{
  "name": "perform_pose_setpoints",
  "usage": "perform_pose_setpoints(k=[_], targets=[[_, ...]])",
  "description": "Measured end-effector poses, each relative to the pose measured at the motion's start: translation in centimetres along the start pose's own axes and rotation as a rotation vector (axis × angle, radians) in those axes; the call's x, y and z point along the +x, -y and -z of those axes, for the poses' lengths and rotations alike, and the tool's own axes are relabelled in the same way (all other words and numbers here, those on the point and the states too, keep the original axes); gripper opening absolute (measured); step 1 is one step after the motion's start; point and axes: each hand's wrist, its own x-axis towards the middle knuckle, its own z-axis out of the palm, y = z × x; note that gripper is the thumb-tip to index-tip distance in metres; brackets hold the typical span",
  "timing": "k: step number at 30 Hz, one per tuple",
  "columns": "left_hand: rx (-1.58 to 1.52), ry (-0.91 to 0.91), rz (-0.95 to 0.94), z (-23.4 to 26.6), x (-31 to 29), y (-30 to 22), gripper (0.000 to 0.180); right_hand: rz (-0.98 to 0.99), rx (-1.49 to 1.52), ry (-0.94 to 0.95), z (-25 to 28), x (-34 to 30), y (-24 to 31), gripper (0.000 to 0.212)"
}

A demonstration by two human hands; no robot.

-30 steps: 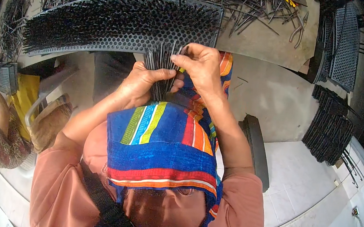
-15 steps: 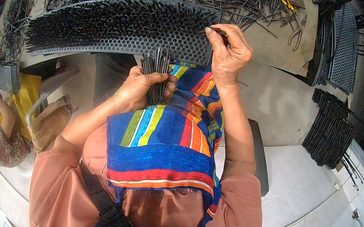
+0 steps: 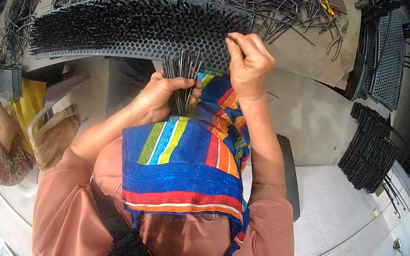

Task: The recorder is manually inserting metal pins into a perforated base plate at an assembly station.

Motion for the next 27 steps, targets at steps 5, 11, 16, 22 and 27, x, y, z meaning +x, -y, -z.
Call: perform_pose_setpoints(k=[5,11,16,22,27], targets=[[-0.032,0.035,-0.001,-0.5,-0.7,-0.5,0.013,-0.658,0.478,0.441,0.6,-2.2,1.6,0.006],[0.056,0.080,0.017,-0.2,-0.9,0.0,0.021,-0.829,0.748,0.409,-0.1,-4.0,1.6,0.005],[0.100,0.100,0.053,1.0,-0.4,0.9,0.017,-0.700,0.698,0.042,1.2,-2.9,1.6,0.005],[0.225,0.189,0.019,2.3,0.1,2.2,0.014,-0.136,0.308,-0.246,2.5,-0.9,-2.1,0.009],[0.258,0.147,0.012,1.8,-0.4,1.5,0.012,-0.224,0.395,-0.243,2.2,-1.0,-0.8,0.009]])
